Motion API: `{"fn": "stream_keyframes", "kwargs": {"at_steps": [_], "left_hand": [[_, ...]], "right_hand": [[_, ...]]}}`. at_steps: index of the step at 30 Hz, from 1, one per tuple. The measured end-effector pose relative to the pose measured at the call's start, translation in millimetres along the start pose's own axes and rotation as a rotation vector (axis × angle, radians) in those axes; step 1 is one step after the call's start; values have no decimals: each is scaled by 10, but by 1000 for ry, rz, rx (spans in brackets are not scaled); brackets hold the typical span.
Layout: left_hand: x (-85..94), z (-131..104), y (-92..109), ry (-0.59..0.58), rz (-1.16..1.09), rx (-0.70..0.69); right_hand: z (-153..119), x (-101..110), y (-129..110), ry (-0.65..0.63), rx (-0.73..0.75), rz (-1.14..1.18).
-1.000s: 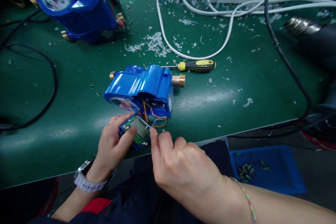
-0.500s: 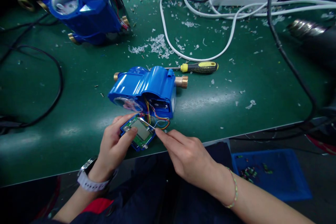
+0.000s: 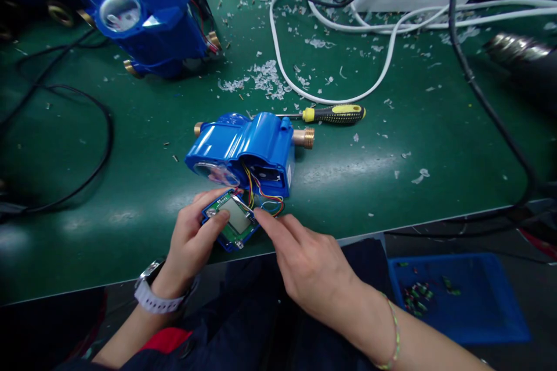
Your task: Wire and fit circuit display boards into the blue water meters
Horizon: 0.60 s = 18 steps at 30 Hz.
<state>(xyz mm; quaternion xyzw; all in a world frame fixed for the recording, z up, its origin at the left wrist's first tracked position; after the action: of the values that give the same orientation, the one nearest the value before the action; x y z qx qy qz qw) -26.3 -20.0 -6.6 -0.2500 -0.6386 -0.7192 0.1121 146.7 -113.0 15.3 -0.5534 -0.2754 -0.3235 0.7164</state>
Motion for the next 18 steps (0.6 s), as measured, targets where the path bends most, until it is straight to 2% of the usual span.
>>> {"fn": "stream_keyframes", "kwargs": {"at_steps": [5, 8, 11, 18], "left_hand": [[-27, 6, 40, -25, 34, -45], [-31, 7, 47, -13, 14, -57], [-29, 6, 47, 5, -17, -56], [-32, 10, 62, 15, -106, 8]], "right_hand": [[239, 30, -48, -301, 79, -286], [364, 1, -72, -386, 117, -428], [385, -64, -86, -352, 129, -445], [256, -188, -48, -171, 57, -215]]}}
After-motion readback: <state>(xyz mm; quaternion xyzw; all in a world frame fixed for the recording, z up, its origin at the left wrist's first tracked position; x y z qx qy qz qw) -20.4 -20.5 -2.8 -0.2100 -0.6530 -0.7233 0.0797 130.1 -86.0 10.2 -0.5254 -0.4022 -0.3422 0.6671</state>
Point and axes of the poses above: each hand's wrist, its own z-axis towards the middle knuckle, its own x-axis out of the back of the hand, y = z × x, the point moved 3 cm from there along z, towards the middle knuckle, and after that the axes turned 15 degrees about y, right-handed, at the moved point
